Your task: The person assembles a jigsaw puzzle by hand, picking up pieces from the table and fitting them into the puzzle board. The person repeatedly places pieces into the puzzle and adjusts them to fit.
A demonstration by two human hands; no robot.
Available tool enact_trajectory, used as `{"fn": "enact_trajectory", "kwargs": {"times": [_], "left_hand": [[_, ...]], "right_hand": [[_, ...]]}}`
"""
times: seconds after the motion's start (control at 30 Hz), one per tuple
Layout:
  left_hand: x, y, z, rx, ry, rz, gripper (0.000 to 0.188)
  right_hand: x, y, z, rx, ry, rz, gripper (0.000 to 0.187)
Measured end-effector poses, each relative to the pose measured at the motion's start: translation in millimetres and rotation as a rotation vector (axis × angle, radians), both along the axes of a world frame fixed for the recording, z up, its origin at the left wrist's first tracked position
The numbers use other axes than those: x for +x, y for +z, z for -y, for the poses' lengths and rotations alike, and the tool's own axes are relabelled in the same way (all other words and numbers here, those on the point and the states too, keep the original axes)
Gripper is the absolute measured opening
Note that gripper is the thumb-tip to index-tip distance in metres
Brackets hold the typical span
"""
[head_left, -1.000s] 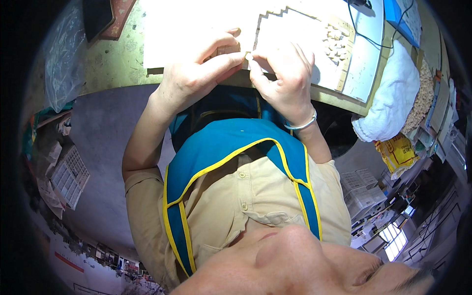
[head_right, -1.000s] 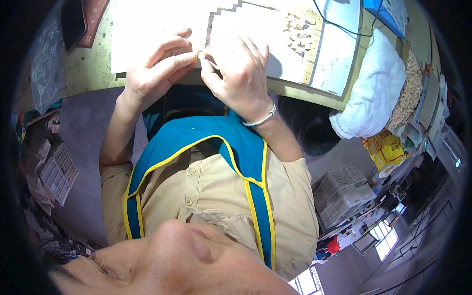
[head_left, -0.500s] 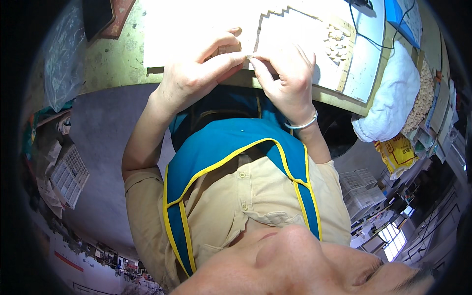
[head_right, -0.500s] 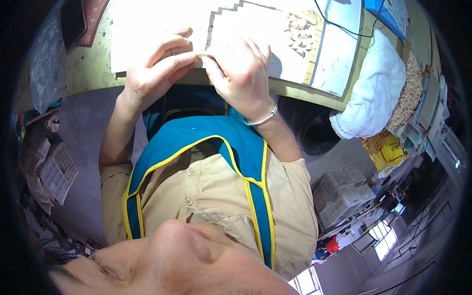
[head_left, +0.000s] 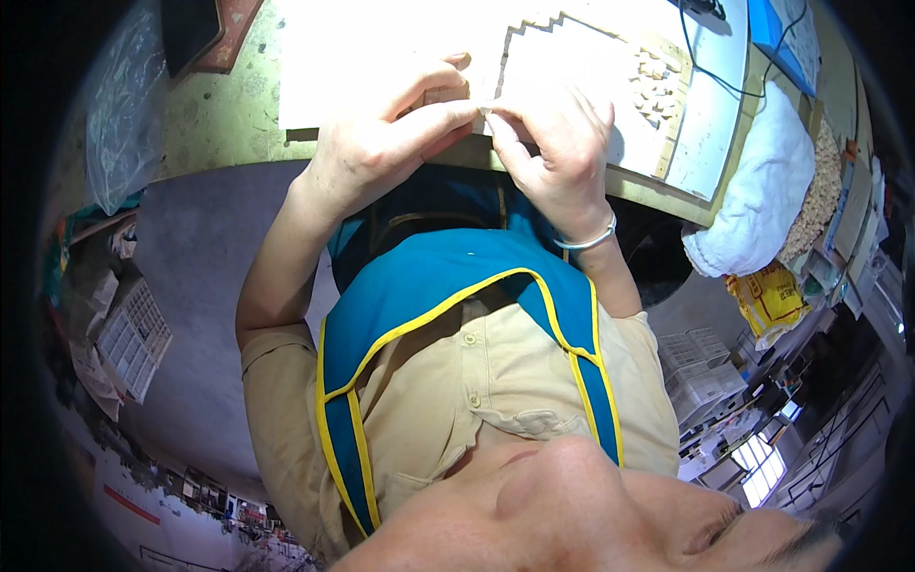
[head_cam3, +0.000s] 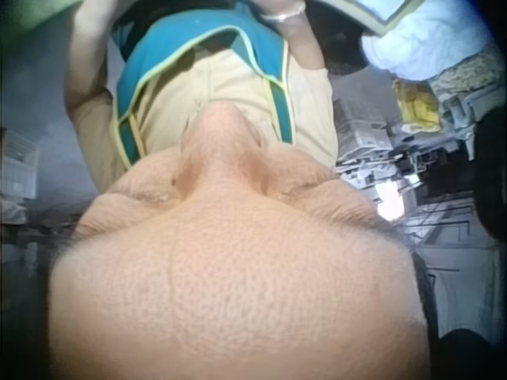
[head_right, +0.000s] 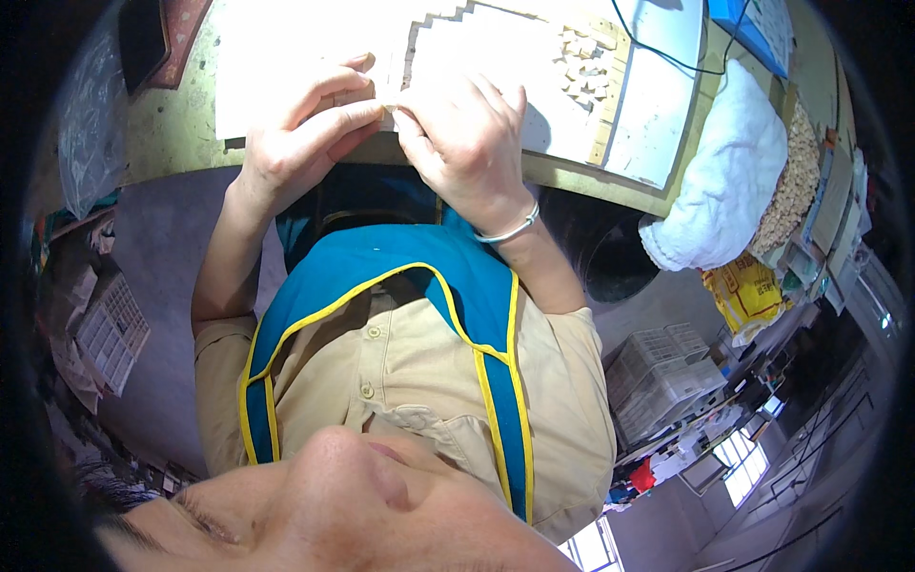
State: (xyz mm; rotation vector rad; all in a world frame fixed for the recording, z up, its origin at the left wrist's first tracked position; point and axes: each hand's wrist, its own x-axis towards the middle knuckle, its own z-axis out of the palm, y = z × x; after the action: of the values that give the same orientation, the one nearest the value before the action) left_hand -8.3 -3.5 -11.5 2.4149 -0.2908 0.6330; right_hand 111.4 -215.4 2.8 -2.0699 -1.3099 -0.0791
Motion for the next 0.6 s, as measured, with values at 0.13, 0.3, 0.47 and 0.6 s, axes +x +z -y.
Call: {"fn": "enact_trajectory", "kwargs": {"times": [0.13, 0.3, 0.47, 0.6], "left_hand": [[0.5, 0.0, 0.2, -0.003, 0.003, 0.004, 0.033], [0.4, -0.5, 0.5, -0.007, 0.006, 0.006, 0.033], [0.7, 0.6, -0.7, 0.007, -0.007, 0.014, 0.034], [0.7, 0.4, 0.0, -0.002, -0.001, 0.013, 0.034]], "right_hand": [[1.4, 0.1, 1.4, -0.023, -0.001, 0.013, 0.016], [2.2, -0.8, 1.0, -0.013, 0.009, 0.024, 0.016], [1.8, -1.2, 0.1, -0.026, -0.011, 0.035, 0.019], [1.0, -6.8, 0.4, 0.019, 0.003, 0.015, 0.019]]}}
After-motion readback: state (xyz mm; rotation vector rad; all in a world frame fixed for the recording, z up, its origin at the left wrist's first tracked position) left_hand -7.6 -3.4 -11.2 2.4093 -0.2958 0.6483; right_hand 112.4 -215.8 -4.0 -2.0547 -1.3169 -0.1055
